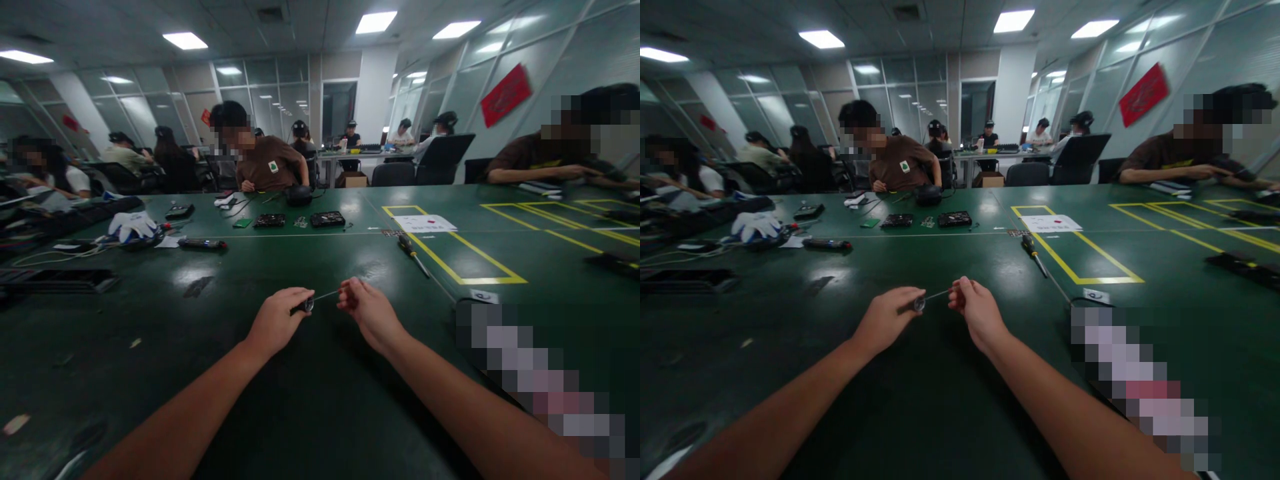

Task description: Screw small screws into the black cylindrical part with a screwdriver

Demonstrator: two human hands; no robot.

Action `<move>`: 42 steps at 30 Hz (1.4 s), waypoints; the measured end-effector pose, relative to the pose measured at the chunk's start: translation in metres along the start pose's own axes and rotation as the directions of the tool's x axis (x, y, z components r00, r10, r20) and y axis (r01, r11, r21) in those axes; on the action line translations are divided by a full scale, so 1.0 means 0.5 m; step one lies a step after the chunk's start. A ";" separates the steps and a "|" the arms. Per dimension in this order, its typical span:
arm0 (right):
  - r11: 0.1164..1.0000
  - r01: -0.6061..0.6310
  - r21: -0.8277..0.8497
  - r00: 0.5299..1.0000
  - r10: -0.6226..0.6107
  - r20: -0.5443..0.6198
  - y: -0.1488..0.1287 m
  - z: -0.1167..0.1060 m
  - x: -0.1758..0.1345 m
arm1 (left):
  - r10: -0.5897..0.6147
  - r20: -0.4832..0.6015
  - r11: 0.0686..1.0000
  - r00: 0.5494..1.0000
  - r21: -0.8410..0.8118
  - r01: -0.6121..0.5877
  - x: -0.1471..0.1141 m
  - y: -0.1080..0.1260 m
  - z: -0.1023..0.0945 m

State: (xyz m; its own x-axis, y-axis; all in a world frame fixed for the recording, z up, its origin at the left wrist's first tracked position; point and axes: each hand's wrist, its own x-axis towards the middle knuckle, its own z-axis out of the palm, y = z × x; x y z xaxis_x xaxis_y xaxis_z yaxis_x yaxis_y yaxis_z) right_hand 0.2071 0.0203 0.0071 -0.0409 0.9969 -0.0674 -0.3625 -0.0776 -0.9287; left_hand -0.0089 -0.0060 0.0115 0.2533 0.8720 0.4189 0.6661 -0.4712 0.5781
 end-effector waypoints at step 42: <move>0.926 0.242 -0.289 0.963 -0.265 -0.042 0.003 -0.007 0.005 | -0.122 0.075 0.985 0.990 0.129 0.112 0.002 0.001 -0.010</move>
State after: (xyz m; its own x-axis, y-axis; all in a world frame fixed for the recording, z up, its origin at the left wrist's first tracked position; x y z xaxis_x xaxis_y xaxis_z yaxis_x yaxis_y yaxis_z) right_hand 0.2096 0.0225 0.0046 0.0954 0.9815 0.1658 -0.0763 0.1732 -0.9819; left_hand -0.0117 -0.0061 0.0156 0.2215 0.9306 0.2914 0.7750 -0.3494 0.5265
